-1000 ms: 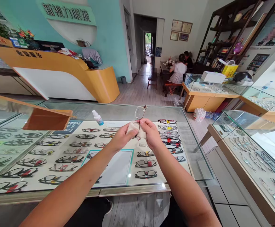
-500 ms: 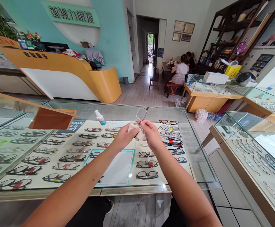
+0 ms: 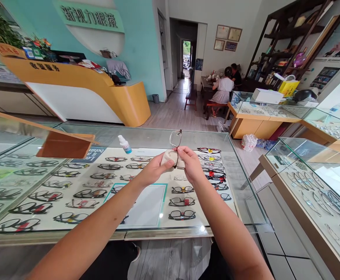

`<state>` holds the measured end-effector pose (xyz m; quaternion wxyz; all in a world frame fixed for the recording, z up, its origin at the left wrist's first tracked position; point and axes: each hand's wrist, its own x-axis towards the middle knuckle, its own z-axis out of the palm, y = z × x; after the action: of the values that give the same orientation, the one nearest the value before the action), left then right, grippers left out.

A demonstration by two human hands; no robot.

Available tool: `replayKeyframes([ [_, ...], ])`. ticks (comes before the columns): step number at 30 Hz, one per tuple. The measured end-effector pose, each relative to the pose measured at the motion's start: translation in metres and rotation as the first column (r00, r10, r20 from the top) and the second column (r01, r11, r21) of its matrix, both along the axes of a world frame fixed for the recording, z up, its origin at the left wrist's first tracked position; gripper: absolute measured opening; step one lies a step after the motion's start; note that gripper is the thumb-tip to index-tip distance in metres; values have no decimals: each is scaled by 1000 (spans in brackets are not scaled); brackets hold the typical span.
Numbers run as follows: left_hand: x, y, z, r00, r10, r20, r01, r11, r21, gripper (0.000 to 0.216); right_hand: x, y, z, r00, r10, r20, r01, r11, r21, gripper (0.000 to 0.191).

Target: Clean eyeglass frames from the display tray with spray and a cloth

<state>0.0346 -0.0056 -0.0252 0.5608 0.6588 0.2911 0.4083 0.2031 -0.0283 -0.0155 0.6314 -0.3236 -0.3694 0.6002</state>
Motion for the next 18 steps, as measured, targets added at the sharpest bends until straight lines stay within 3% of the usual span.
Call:
replayKeyframes([
  [8,3,6,-5,989,130,73,-123,988,-93,67,-5,-6,5,994,87,64,-90,995,50,41],
  [13,-3,7,0,996,16,87,-2,987,-160,58,0,-3,4,997,64,31,-65,997,36,41],
  [18,-5,5,5,999,-53,-4,52,994,-98,63,3,2,-1,998,42,54,-44,998,36,43],
])
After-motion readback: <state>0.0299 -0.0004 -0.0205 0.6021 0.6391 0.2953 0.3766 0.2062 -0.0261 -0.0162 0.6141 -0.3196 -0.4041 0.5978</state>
